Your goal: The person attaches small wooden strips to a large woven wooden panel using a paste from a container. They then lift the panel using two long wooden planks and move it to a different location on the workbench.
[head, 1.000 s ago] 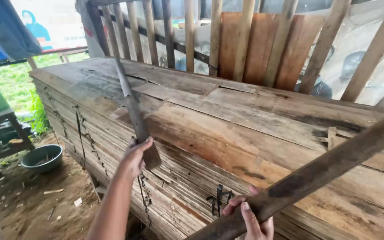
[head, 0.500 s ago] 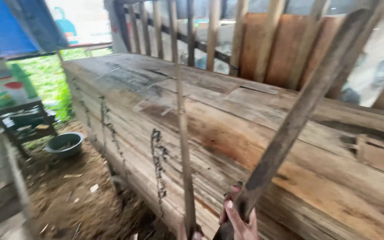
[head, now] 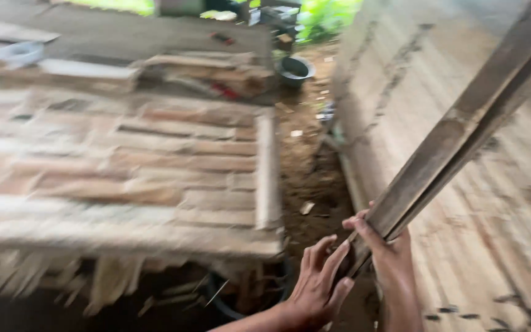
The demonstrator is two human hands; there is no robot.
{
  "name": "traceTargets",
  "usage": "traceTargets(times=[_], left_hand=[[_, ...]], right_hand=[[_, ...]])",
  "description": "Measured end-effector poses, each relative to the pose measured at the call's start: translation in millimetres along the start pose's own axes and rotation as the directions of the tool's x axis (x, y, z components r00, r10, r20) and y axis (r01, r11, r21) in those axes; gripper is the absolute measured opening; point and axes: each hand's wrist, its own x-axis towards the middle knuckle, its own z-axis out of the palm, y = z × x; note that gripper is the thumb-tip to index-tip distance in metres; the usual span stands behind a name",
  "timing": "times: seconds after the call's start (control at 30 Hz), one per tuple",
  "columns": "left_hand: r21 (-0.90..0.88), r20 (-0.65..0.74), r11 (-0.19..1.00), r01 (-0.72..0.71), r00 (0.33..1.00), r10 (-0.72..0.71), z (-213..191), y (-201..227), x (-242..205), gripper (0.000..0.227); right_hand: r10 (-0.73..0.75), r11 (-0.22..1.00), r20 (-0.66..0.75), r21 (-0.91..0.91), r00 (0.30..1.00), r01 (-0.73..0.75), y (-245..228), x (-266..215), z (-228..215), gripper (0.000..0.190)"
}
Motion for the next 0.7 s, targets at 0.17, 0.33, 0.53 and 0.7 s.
traceTargets(times=[0.17, 0.33, 0.53, 0.7], left_hand=[[0.073, -0.167, 0.975, 0.212, 0.966, -0.197, -136.0, -23.2, -79.8, 0.056], [-0.106, -0.231, 0.844, 0.525, 0.813, -0.535, -284.6, -40.0, -120.1, 0.073], [-0.752, -0.114, 0.526, 0.398, 0.707, -0.698, -456.4, -34.1, -124.2, 0.109], [-0.934, -0.323, 0.356, -0.039, 0.518, -0.792, -533.3, -113.3, -195.7, 0.063]], right_hand=[[0.151, 0.978, 0.226, -0.178, 0.962, -0.112, -11.0, -74.6, 120.0, 0.038], [0.077, 0.986, 0.584, 0.075, 0.808, -0.148, 21.7, -116.9, 212.1, 0.025], [0.294, 0.888, 0.876, -0.103, 0.383, -0.448, 69.7, -180.6, 320.4, 0.048], [0.271, 0.812, 0.958, -0.278, -0.090, -0.513, 109.4, -220.0, 402.2, 0.067]])
